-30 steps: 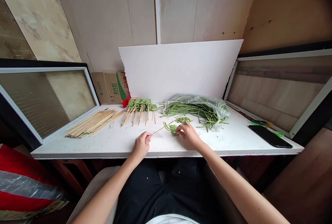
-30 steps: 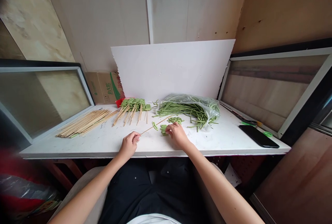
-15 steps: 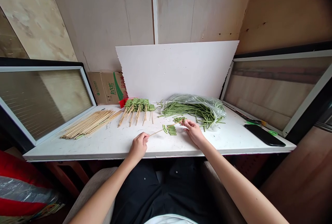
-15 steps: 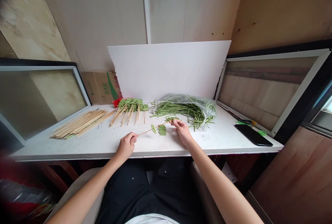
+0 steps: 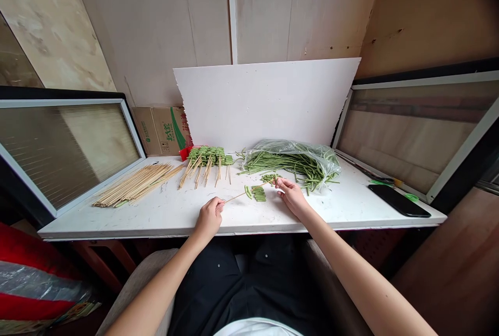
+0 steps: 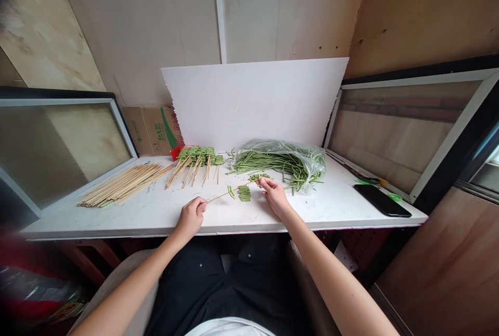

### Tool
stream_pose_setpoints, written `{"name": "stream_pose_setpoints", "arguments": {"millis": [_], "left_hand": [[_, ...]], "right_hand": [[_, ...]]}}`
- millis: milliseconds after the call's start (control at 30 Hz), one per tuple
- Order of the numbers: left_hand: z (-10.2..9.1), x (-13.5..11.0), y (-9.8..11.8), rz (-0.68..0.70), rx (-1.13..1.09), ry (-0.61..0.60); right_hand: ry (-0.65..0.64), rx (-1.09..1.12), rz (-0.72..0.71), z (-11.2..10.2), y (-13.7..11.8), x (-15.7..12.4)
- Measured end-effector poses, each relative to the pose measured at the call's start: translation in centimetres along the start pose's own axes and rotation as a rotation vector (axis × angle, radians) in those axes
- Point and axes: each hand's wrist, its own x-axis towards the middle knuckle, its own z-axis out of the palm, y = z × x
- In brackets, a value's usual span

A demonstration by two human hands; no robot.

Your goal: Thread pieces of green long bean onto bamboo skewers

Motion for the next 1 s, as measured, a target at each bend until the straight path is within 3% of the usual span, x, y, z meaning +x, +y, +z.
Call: {"name": "stream_pose_setpoints", "arguments": {"millis": [533, 1000], "left_hand": [[-0.11, 0.06, 0.29, -0.03, 0.032, 0.001], [-0.12, 0.07, 0.26, -0.041, 0.031, -0.007]], "right_hand": [[0.025, -0.147, -0.061, -0.56, 0.72, 0.56], [0.038, -0.059, -0.011, -0.28, 0.46, 0.35]]}}
